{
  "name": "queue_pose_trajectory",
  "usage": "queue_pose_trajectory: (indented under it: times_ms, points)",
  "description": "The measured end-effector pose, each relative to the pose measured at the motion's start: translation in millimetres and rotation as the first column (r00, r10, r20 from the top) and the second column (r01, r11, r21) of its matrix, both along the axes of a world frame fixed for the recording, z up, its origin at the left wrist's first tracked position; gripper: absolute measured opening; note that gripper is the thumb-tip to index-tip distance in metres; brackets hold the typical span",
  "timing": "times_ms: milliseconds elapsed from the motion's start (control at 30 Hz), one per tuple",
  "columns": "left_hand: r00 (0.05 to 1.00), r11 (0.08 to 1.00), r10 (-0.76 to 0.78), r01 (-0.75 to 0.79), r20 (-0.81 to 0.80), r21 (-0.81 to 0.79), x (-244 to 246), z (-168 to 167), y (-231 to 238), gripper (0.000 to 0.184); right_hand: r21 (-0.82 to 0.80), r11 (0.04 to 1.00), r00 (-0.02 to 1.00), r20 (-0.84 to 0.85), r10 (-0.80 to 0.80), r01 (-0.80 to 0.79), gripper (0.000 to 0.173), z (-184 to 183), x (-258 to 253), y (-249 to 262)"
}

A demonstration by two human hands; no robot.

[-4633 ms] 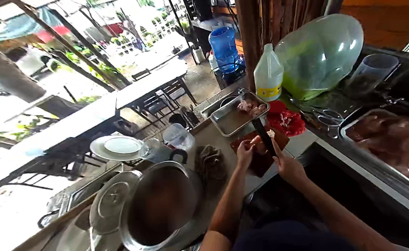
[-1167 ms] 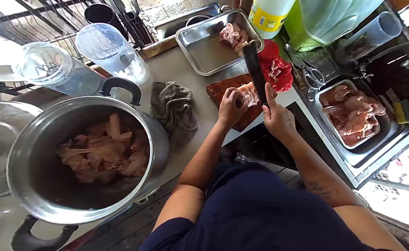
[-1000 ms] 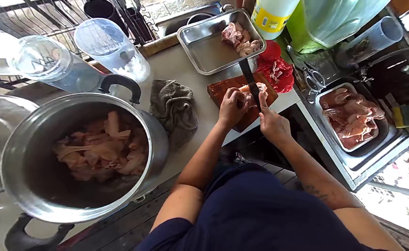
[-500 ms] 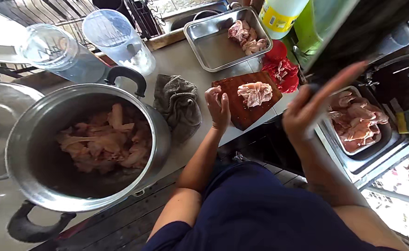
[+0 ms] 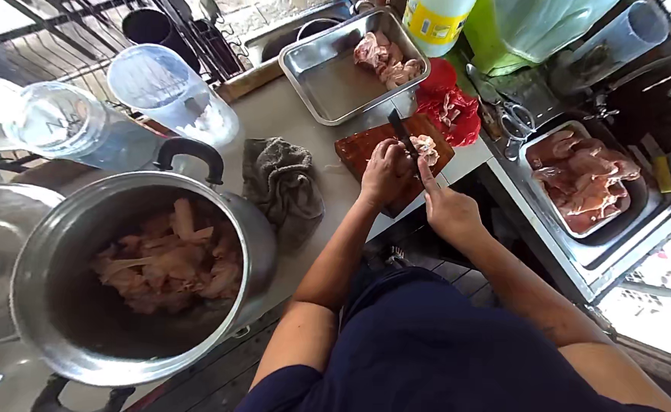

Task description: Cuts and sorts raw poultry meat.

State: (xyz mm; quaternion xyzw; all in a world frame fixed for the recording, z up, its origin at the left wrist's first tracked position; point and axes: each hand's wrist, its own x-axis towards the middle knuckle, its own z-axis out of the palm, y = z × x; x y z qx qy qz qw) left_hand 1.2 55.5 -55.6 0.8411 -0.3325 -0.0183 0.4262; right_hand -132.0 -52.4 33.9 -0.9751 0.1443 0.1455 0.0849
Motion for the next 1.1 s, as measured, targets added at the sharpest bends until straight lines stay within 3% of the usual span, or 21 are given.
queue_pose_trajectory:
  times_ms: [167, 300, 433, 533, 667, 833, 1000, 1100]
  points:
    - [0.998, 0.998, 0.036, -0.034, 0.046, -0.048, 0, -5, 0, 0.032, -0.032, 0.999, 0.993, -0.121, 0.010, -0.014, 0.063, 4, -32, 1]
    - [1.000, 0.998, 0.012, -0.011, 0.020, -0.063, -2, -1, 3, 0.030, 0.029, 1.000, 0.993, -0.117, 0.014, -0.011, 0.069, 4, 3, 0]
    - [0.999, 0.996, 0.021, -0.018, 0.030, -0.085, -1, 0, 4, 0.028, 0.080, 0.996, 0.999, 0.024, 0.024, -0.026, 0.067, -15, 48, -6]
    - [0.999, 0.998, 0.017, -0.014, 0.046, -0.062, -3, 0, 3, 0.030, 0.155, 0.987, 0.999, 0.034, 0.037, -0.042, 0.067, -16, 60, -19]
    - [0.994, 0.995, 0.065, -0.057, 0.089, -0.087, -6, -4, 0, 0.039, 0.098, 0.990, 0.993, 0.074, 0.095, -0.102, 0.071, -4, 21, -21]
    - [0.995, 0.997, 0.051, -0.045, 0.085, -0.068, -5, -4, 0, 0.036, 0.083, 0.995, 0.993, -0.105, 0.063, -0.054, 0.067, 0, -16, -19]
    - [0.999, 0.999, 0.031, -0.030, 0.038, -0.017, -6, 2, 0, 0.040, 0.207, 0.977, 0.999, 0.010, 0.054, -0.055, 0.070, -13, 55, -26]
    - [0.995, 0.999, 0.043, -0.040, 0.086, -0.034, -8, -5, 2, 0.042, 0.425, 0.903, 0.997, 0.063, 0.038, -0.061, 0.070, -22, 67, -50]
